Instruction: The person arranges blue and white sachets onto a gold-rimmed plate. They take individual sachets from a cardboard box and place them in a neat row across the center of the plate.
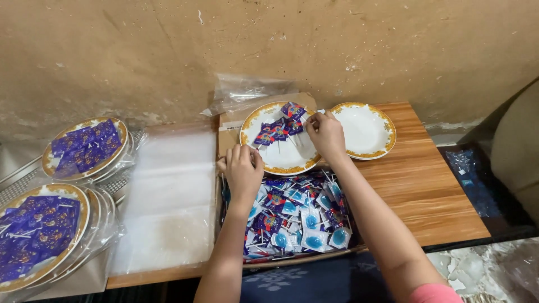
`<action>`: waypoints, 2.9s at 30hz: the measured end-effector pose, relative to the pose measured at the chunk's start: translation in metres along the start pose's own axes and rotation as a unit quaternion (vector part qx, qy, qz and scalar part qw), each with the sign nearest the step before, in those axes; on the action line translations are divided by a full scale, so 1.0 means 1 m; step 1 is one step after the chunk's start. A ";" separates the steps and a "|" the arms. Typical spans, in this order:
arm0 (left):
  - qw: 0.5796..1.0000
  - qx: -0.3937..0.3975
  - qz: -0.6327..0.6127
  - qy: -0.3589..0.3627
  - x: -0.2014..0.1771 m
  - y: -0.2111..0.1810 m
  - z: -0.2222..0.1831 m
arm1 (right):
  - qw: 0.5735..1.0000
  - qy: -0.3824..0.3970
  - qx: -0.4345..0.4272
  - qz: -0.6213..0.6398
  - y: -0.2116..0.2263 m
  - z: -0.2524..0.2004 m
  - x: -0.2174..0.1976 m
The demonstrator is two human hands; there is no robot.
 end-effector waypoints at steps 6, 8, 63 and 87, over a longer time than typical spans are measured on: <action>0.998 -0.031 0.044 0.014 0.013 0.009 0.011 | 1.000 0.013 -0.019 -0.011 0.012 -0.001 0.005; 0.997 -0.034 0.063 0.025 0.019 0.008 0.014 | 0.999 0.025 -0.020 -0.029 0.014 -0.004 0.009; 0.870 -0.016 0.057 0.489 -0.009 0.033 -0.089 | 0.970 0.232 -0.068 -0.027 0.010 -0.148 -0.004; 0.772 -0.371 -0.457 0.239 -0.001 0.069 -0.076 | 0.937 0.268 0.023 0.224 0.023 -0.142 -0.026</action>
Point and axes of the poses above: each hand's wrist, its own z-axis towards the middle knuckle, its own x-axis out of the palm, y = z × x, the point moved 8 cm from there along z, towards the middle knuckle, and after that the axes turned 4 degrees about -x, right-handed, at the moved point
